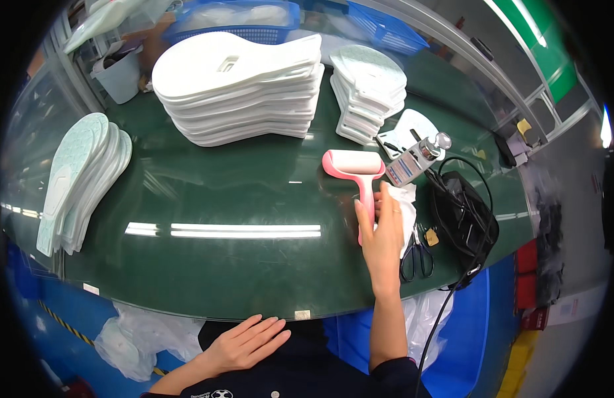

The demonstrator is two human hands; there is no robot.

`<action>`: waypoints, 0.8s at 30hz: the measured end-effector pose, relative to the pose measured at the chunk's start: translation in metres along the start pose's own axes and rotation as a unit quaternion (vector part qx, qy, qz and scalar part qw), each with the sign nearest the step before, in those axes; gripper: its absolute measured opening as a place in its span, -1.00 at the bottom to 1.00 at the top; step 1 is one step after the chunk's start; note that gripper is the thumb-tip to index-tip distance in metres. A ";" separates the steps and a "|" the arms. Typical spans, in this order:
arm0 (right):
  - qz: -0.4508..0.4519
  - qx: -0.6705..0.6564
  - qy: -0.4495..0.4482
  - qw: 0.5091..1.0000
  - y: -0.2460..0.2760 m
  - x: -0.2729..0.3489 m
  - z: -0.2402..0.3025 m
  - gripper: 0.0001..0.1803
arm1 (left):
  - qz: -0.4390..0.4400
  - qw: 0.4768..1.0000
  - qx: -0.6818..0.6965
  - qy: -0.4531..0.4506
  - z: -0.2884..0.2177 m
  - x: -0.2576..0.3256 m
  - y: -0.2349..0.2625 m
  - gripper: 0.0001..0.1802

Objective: The person repeatedly wipes and scrubs white shoe insoles with a green pattern using a small abrasive tool and a pink lint roller. They handle the insoles one at a time, turning them over to clean both sides and edges, then place them back into stacks on the table.

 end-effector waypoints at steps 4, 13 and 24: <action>0.030 0.000 0.111 0.993 0.028 0.023 0.082 -0.52 | -0.106 0.985 0.085 0.104 0.031 0.000 0.028 -0.57; 0.179 -0.067 0.509 0.839 0.003 0.110 0.182 -0.77 | -0.030 0.953 0.285 0.101 0.071 -0.069 0.075 -0.75; 0.226 -0.148 0.469 0.841 -0.009 0.115 0.175 -0.93 | -0.026 0.944 0.314 0.100 0.072 -0.062 0.060 -0.78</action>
Point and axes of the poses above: each hand's wrist, its own x-axis away from the middle knuckle, its own y-axis out of the back of the hand, z = x × y, the point moved 10 cm from there along -x, towards the middle knuckle, and after that the axes turned 1 degree about z, right-handed, at the moved point
